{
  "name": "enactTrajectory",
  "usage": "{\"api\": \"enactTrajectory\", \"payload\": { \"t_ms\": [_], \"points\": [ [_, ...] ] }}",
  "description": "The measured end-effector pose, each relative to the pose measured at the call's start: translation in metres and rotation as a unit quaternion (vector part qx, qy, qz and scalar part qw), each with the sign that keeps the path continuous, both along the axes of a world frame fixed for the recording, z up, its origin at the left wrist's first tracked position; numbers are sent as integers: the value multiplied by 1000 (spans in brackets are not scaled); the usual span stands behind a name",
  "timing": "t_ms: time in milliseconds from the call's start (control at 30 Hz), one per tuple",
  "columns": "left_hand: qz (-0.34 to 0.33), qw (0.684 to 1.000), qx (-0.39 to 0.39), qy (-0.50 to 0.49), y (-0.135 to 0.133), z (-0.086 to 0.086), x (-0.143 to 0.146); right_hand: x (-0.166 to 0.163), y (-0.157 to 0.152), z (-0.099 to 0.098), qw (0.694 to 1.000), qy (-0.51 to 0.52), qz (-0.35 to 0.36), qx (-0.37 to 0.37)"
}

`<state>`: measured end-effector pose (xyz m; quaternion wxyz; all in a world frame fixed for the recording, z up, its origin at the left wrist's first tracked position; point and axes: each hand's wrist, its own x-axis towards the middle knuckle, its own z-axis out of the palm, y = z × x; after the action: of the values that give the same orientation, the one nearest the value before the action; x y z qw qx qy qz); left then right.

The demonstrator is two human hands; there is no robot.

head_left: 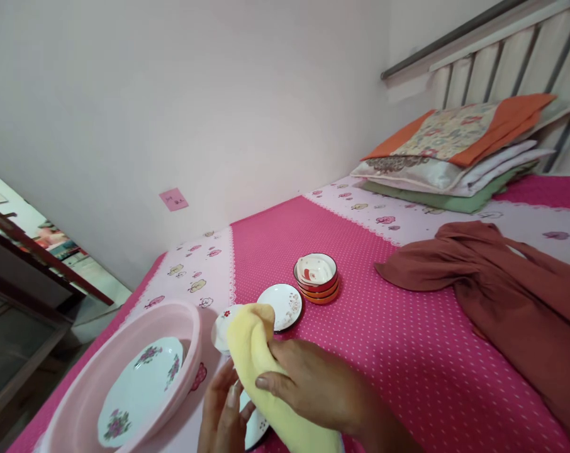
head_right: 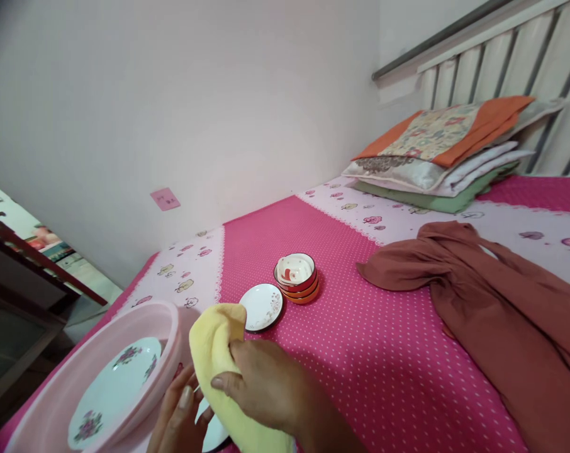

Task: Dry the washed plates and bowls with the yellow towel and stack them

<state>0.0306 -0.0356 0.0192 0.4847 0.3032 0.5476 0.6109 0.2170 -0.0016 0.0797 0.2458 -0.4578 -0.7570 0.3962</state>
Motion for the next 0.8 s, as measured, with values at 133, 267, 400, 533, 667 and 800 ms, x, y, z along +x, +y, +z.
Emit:
{"api": "enactTrajectory", "payload": {
  "t_ms": [133, 267, 400, 533, 667, 800],
  "points": [
    [-10, 1000, 15, -12, 3, 11, -2, 5, 3, -1, 999, 8, 39, -6],
    [-28, 999, 0, -31, 3, 9, -7, 7, 5, -4, 999, 40, -3, 19],
    [37, 996, -39, -74, 8, 14, 2, 12, 0, 1, 990, 53, -120, 47],
    [61, 992, -47, -102, 11, 32, 19, 9, -9, 10, 995, 97, -25, -25],
    [-51, 997, 5, -60, 6, 46, 27, -6, -9, 6, 988, 153, -3, -30],
    [-111, 992, 57, -34, 2, 56, 12, -2, 8, -10, 963, 264, -58, -20]
  ]
}}
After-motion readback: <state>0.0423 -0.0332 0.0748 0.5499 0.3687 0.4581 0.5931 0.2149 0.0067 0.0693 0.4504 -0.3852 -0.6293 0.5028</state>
